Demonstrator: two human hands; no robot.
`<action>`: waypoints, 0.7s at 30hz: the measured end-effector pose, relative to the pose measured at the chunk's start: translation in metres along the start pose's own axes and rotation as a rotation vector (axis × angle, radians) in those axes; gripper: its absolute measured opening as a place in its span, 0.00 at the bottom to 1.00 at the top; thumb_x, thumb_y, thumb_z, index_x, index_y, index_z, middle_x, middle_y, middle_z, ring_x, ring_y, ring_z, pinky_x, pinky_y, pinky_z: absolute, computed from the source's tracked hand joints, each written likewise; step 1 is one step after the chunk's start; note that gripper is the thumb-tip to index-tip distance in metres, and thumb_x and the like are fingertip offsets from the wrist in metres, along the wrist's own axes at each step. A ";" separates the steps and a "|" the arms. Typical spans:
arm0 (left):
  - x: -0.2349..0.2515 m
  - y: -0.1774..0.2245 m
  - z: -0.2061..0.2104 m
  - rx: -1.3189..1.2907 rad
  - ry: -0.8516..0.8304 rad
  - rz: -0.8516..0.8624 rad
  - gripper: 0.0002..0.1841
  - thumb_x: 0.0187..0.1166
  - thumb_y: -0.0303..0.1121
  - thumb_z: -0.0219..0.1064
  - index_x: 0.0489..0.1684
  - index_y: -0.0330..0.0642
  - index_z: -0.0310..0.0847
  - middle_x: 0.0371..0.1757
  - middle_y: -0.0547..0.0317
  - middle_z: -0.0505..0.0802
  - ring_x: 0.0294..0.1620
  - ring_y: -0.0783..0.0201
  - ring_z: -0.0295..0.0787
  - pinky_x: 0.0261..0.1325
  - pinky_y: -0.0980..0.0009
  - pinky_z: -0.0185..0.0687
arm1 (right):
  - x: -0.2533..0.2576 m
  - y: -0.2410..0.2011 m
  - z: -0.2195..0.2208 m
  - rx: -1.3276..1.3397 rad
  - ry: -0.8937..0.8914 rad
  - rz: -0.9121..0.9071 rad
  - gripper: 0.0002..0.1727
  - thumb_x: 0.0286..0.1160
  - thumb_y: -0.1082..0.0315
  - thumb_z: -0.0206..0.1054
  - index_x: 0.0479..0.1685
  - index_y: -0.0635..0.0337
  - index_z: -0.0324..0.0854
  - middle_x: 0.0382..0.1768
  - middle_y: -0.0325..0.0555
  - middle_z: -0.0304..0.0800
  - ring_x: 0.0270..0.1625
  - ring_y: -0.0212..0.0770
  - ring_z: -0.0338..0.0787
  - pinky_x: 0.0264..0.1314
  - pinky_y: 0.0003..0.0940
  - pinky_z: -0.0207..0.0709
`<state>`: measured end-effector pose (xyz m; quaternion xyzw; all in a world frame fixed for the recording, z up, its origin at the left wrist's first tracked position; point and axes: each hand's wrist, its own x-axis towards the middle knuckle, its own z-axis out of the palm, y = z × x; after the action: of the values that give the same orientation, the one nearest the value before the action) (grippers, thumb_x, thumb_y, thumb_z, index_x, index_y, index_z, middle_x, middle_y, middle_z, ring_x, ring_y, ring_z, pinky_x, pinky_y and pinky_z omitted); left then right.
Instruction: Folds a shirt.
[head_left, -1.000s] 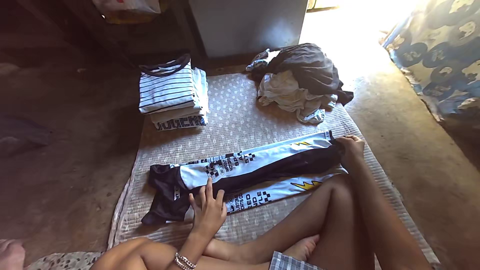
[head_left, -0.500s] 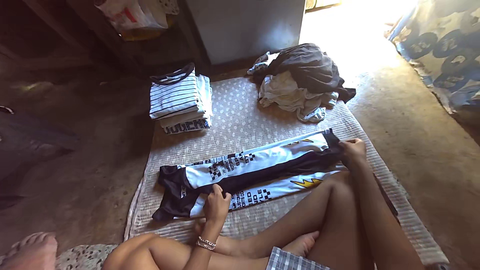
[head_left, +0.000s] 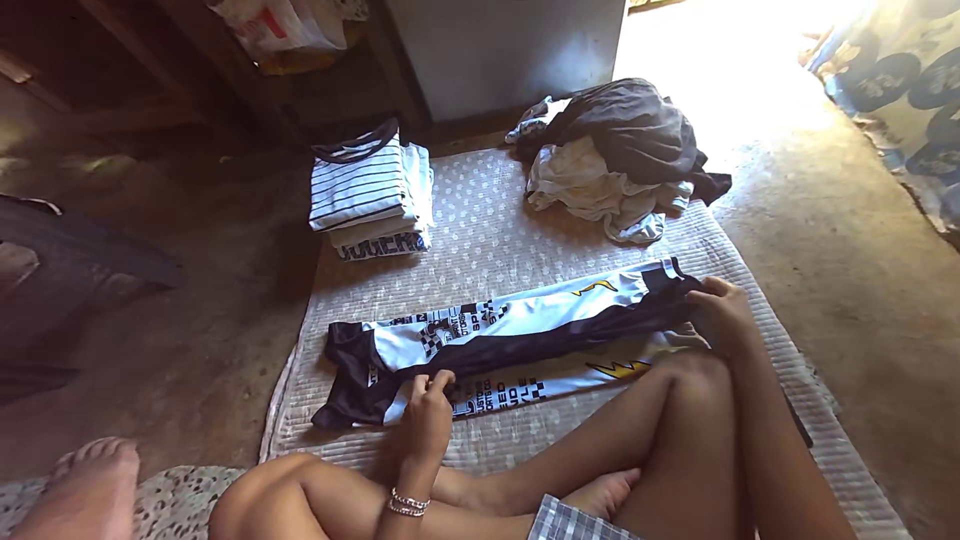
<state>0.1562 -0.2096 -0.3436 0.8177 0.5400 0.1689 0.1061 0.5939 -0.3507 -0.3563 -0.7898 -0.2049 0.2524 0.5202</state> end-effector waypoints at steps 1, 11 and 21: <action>-0.001 0.002 0.001 0.051 -0.053 -0.009 0.21 0.76 0.13 0.58 0.57 0.43 0.93 0.55 0.24 0.88 0.45 0.29 0.91 0.46 0.38 0.85 | 0.001 0.001 0.000 0.028 0.050 0.006 0.04 0.69 0.77 0.68 0.37 0.68 0.78 0.31 0.44 0.79 0.33 0.33 0.79 0.39 0.34 0.76; -0.006 0.002 0.000 0.028 -0.038 -0.054 0.14 0.75 0.35 0.70 0.34 0.29 0.88 0.41 0.36 0.92 0.38 0.38 0.92 0.41 0.38 0.83 | 0.000 -0.021 0.008 -0.280 0.180 0.113 0.20 0.81 0.70 0.63 0.64 0.78 0.76 0.57 0.74 0.84 0.62 0.63 0.85 0.68 0.59 0.73; 0.021 0.020 -0.003 0.095 -0.324 -0.408 0.31 0.71 0.55 0.77 0.49 0.29 0.82 0.50 0.34 0.91 0.54 0.37 0.89 0.53 0.37 0.79 | 0.019 -0.028 0.051 -0.345 -0.048 0.031 0.18 0.78 0.73 0.67 0.60 0.80 0.76 0.55 0.76 0.83 0.60 0.67 0.85 0.64 0.63 0.74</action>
<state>0.1798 -0.1980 -0.3298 0.7122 0.6771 -0.0146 0.1848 0.5759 -0.2929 -0.3504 -0.8642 -0.2450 0.2402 0.3680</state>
